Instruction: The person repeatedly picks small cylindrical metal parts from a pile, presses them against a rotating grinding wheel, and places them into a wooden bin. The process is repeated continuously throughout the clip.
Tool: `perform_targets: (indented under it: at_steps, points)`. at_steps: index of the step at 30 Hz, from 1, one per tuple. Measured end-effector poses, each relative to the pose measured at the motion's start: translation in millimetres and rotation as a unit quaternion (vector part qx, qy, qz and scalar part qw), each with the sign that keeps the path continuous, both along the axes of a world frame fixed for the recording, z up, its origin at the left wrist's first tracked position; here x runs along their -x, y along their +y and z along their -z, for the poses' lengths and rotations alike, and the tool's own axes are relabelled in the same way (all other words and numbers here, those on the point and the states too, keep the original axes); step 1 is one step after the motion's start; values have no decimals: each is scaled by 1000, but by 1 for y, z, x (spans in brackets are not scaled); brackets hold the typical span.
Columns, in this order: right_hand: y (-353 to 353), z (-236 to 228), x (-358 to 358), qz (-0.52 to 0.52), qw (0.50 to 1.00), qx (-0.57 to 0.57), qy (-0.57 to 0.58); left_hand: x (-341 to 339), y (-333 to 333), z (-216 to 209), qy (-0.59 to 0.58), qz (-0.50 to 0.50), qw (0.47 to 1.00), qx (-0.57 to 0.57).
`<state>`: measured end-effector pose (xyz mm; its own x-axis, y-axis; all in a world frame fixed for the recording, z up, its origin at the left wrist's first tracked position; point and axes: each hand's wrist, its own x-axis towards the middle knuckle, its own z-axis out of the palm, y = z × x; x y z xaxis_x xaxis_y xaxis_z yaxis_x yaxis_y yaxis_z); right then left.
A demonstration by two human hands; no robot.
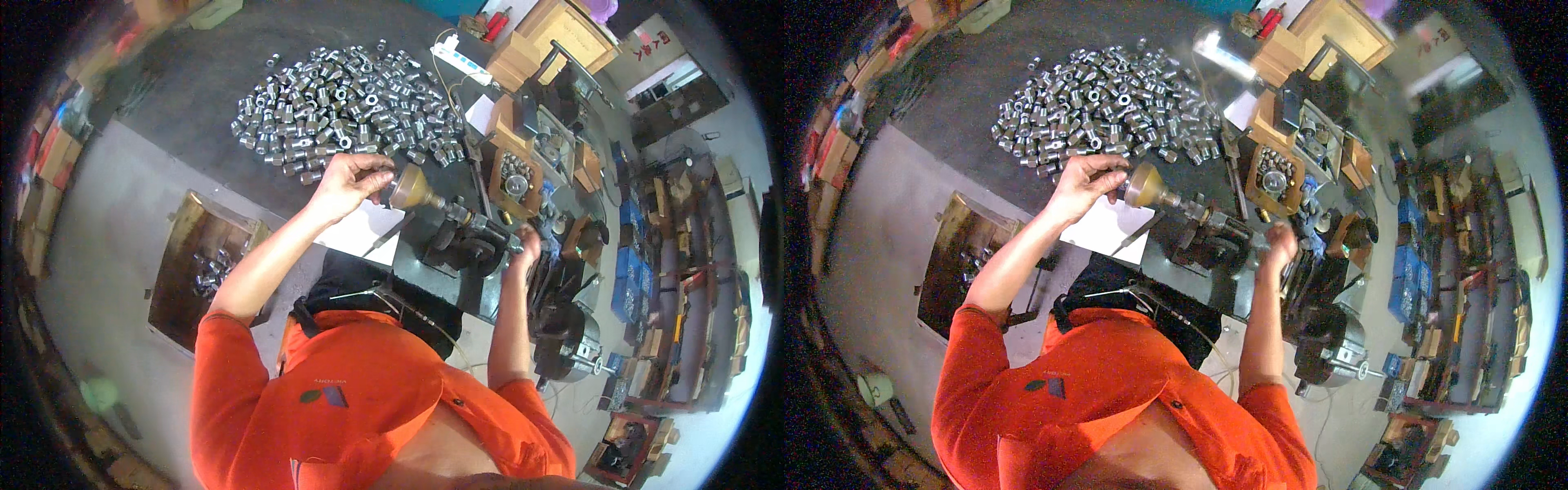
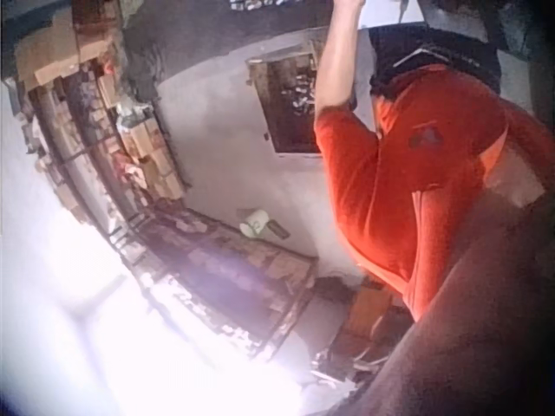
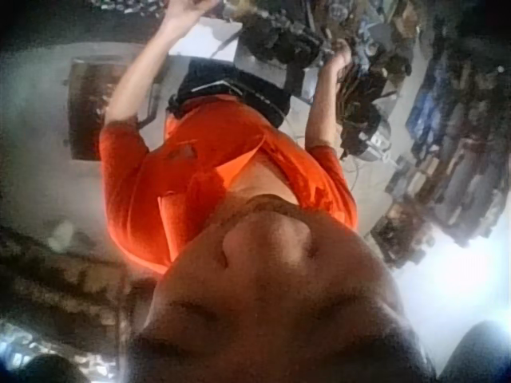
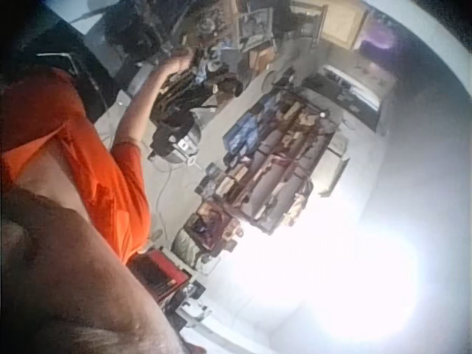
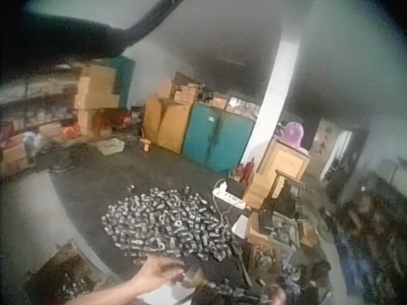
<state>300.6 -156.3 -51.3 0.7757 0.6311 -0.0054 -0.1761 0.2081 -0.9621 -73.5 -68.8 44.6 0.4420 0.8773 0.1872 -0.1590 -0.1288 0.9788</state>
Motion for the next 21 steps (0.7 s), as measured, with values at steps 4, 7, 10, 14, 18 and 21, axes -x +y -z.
perform_targets:
  at_steps: [4, 7, 10, 14, 18, 21]
  points:
    - [-39, -6, 61, 62, 979, -16, 191, 5, 0, 1, 14, 7, 1000, -26]
    - [-87, -23, 65, -48, 987, -19, 152, 5, 1, 1, 8, 13, 999, -38]
    - [-103, -62, 84, -69, 991, -50, 105, 4, 1, 0, -6, 10, 999, -32]
    - [-100, -93, 80, -99, 987, -118, 40, 2, 0, -1, -4, 9, 999, -37]
    - [-91, -104, 81, -86, 989, -114, 23, 0, 0, -3, 6, 18, 999, 36]
    - [-97, -88, 79, -86, 986, -124, 71, -4, -8, 0, -23, -33, 999, 35]
